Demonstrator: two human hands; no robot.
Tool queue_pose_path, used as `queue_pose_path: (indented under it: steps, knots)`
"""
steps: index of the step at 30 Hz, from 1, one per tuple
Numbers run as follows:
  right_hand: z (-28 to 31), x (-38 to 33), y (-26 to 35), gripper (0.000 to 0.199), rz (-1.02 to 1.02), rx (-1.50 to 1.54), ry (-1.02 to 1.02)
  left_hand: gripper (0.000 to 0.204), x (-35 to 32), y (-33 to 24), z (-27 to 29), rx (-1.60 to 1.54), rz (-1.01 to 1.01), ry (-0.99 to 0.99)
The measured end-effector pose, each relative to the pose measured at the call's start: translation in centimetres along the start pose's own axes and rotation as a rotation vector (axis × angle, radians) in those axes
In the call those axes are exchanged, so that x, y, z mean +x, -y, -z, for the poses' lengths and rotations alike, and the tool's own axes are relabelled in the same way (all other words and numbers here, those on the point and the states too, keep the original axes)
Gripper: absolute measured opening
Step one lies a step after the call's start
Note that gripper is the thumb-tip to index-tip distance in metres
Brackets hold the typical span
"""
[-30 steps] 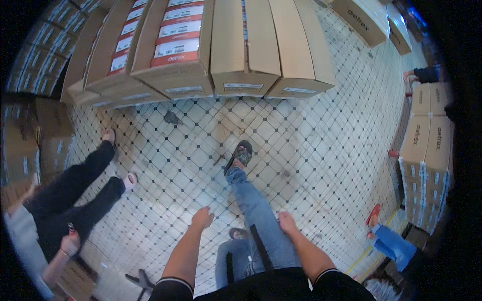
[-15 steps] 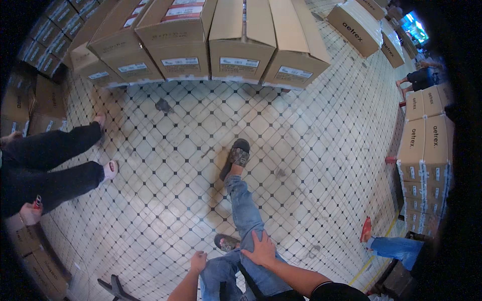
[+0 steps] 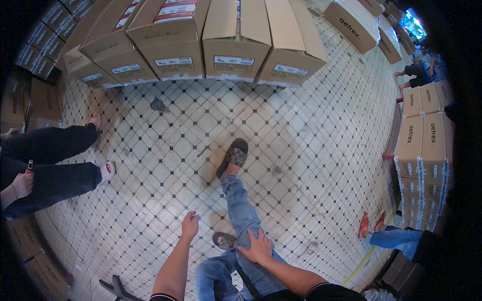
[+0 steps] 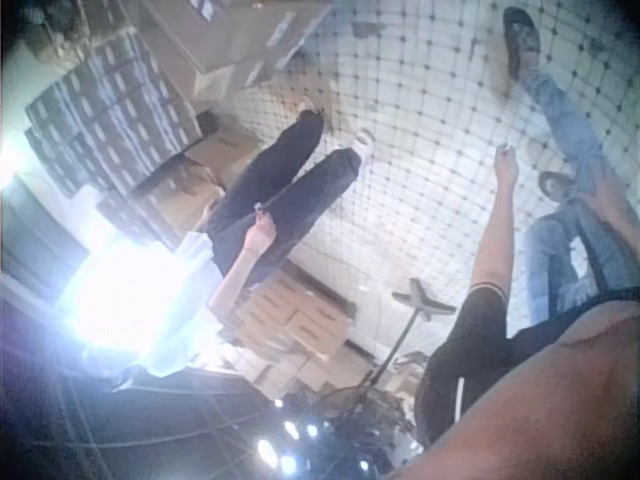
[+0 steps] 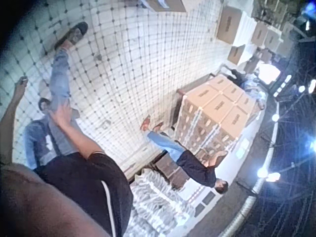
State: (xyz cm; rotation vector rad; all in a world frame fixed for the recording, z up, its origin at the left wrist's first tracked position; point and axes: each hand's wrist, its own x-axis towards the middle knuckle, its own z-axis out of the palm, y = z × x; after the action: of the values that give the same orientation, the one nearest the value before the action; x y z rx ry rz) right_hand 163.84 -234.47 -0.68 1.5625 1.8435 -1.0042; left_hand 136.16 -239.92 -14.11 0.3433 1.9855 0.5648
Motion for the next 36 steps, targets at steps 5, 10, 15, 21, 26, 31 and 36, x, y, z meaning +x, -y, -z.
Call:
queue_pose_path:
  steps: [5, 10, 15, 21, 26, 31, 36]
  knots:
    - [9.6, 7.5, 2.9, 0.061, 0.034, 0.188, 0.099, 0.036, -2.6, -12.4, 2.1, 0.281, -0.343, 0.096]
    - [32.8, 23.9, 12.5, 0.054, 0.449, 0.251, -0.865, 0.032, 3.4, -38.8, 4.1, 0.458, -0.841, -0.041]
    - [52.1, 33.9, 20.2, 0.066, 0.567, -0.165, -1.165, 0.033, 12.1, -62.8, 3.7, 0.689, -1.145, -0.315]
    - [58.4, 33.8, 14.5, 0.045, 0.848, -0.373, -1.158, 0.032, 17.9, -71.5, 2.9, 1.251, -1.242, -0.334]
    - [58.3, 32.0, 10.4, 0.032, 0.584, -0.142, -1.19, 0.042, 18.0, -75.6, 10.0, 1.064, -1.139, -0.537]
    - [55.8, 30.9, 21.0, 0.03, 0.554, 0.116, -1.357, 0.051, 18.9, -79.2, 12.0, 0.284, -0.631, -0.295]
    - [57.5, 38.0, 27.7, 0.046, 0.492, 0.106, -0.938, 0.044, 22.8, -81.7, 9.2, 0.483, -0.455, -0.526]
